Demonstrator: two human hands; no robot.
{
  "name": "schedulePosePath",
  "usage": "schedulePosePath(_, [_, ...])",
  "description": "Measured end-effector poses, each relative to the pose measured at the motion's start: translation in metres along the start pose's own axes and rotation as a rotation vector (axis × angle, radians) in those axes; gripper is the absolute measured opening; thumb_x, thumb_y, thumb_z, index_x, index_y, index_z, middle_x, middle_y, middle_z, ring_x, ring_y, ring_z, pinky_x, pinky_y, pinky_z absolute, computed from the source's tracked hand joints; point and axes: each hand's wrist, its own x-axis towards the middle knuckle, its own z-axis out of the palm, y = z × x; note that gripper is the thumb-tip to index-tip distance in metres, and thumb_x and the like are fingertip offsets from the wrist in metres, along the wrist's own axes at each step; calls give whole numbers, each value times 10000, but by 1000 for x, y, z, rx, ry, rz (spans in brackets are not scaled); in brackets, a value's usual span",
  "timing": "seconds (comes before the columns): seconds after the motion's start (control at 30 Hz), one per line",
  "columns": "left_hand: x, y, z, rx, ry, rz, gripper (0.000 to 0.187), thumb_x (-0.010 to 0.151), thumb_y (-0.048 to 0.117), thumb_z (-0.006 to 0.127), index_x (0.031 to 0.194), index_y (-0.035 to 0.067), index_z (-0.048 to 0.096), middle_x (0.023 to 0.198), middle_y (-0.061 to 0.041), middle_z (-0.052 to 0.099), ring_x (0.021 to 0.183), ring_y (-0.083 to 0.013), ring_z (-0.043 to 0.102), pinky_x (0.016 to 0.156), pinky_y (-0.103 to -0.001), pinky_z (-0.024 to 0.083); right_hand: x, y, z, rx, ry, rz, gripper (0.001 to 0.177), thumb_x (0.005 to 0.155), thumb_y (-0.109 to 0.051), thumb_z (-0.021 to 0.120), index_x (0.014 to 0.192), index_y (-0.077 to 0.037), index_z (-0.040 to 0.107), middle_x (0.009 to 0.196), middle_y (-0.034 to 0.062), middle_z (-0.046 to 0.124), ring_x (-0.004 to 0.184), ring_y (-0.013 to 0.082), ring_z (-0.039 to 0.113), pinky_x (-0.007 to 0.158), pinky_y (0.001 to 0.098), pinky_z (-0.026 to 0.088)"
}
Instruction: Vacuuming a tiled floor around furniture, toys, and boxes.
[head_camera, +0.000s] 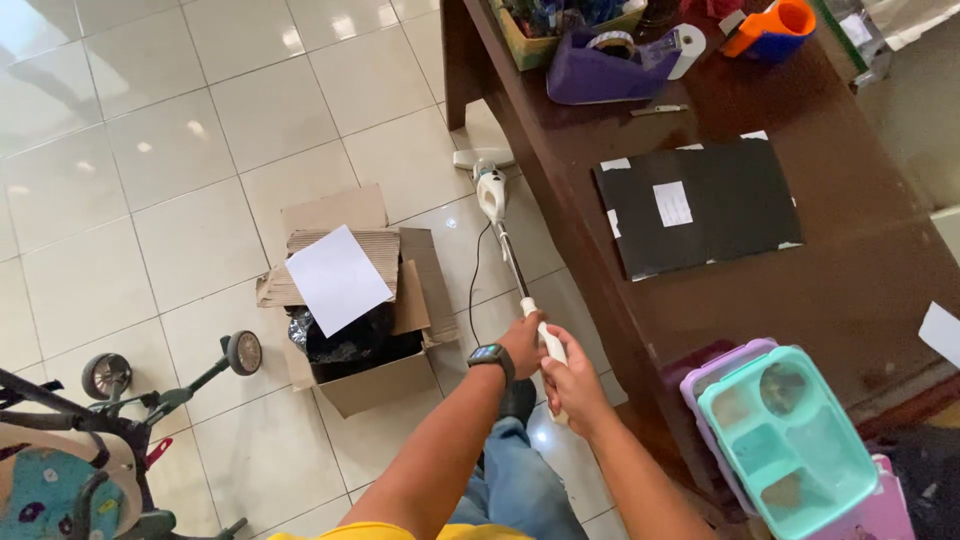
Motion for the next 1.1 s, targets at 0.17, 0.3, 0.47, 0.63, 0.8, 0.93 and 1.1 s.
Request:
schedulePosePath(0.17, [32, 12, -2, 28, 29, -21, 664, 844, 213, 727, 1437, 95, 453, 1316, -274, 603, 1229, -451, 591, 1042, -489, 491, 19, -29, -13, -27, -29, 10, 561, 934, -88, 533, 1481, -151, 427, 673, 9, 512, 408, 81, 400, 363, 263, 350])
schedulePosePath(0.3, [57, 23, 2, 22, 68, 29, 652, 843, 207, 738, 1418, 73, 461, 1332, -263, 606, 1250, -444, 571, 1052, -494, 472, 36, -49, -32, -31, -38, 21, 554, 925, -92, 533, 1469, -142, 438, 674, -2, 519, 403, 86, 399, 361, 274, 345])
schedulePosePath(0.47, [76, 38, 8, 6, 90, -38, 661, 833, 189, 725, 1433, 95, 464, 1345, -251, 600, 1234, -428, 581, 1029, -488, 488, 52, -61, -49, -87, -68, 6, 545, 950, -111, 542, 1483, -155, 437, 674, 7, 514, 429, 76, 408, 394, 255, 357])
schedulePosePath(0.63, [86, 39, 12, -11, 118, -33, 656, 826, 179, 732, 1421, 83, 473, 1295, -259, 636, 1205, -426, 609, 1010, -479, 508, 51, -77, -48, -107, -51, 23, 559, 934, -109, 547, 1482, -157, 444, 674, 9, 514, 428, 86, 414, 387, 265, 350])
schedulePosePath(0.8, [75, 66, -8, -118, 23, -97, 746, 785, 167, 766, 1438, 67, 419, 1302, -233, 619, 1197, -389, 634, 985, -447, 523, 49, -83, -47, -155, -27, 71, 570, 940, -123, 543, 1494, -182, 427, 673, 35, 499, 436, 100, 443, 396, 280, 385])
schedulePosePath(0.93, [82, 54, 8, -27, 33, -69, 724, 829, 176, 738, 1462, 59, 406, 1275, -252, 652, 1193, -393, 644, 997, -445, 514, 42, -91, -49, -115, -33, 75, 574, 921, -124, 548, 1481, -186, 438, 678, 25, 526, 409, 111, 424, 372, 296, 358])
schedulePosePath(1.1, [85, 50, 10, -88, 10, -81, 717, 849, 174, 733, 1473, 62, 398, 1241, -242, 684, 1160, -353, 686, 964, -419, 548, 44, -89, -54, -167, -51, 25, 555, 933, -115, 556, 1476, -172, 458, 689, 18, 554, 411, 109, 451, 379, 297, 380])
